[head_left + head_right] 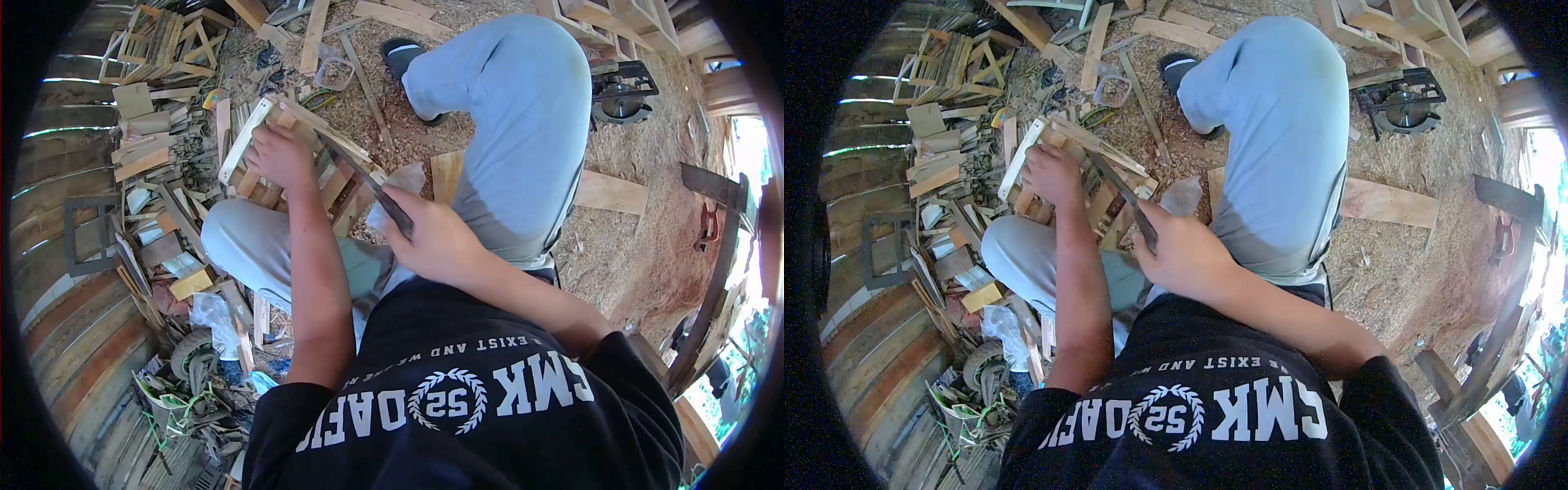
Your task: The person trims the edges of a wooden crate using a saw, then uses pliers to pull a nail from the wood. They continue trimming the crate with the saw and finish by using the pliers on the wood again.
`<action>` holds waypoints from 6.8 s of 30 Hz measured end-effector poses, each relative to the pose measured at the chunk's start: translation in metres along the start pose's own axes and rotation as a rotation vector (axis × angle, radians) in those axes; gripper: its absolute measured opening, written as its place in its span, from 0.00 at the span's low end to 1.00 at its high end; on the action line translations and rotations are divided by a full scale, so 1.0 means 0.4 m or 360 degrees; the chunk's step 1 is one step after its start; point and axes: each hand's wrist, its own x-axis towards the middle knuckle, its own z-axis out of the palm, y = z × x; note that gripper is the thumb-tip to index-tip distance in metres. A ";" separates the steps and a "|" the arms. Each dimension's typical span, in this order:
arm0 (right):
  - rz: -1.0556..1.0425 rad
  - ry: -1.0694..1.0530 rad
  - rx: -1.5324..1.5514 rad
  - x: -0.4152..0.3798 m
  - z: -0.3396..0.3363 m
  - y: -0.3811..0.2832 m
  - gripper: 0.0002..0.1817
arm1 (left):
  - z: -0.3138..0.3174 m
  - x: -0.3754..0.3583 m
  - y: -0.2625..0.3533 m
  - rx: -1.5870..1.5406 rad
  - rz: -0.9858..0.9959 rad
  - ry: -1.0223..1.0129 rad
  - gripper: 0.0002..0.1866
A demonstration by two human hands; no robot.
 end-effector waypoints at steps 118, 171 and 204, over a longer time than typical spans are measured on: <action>0.0221 -0.0161 0.0340 0.005 0.019 0.084 0.27 | 0.000 0.048 0.048 -0.0085 -0.0098 0.0307 0.12; 0.0431 -0.0186 0.0642 0.010 -0.027 0.023 0.26 | 0.010 0.046 0.059 -0.0070 -0.0151 0.0171 0.14; 0.0069 -0.0283 0.0406 0.092 -0.105 -0.084 0.09 | -0.013 0.044 0.061 -0.0048 -0.0186 0.0020 0.15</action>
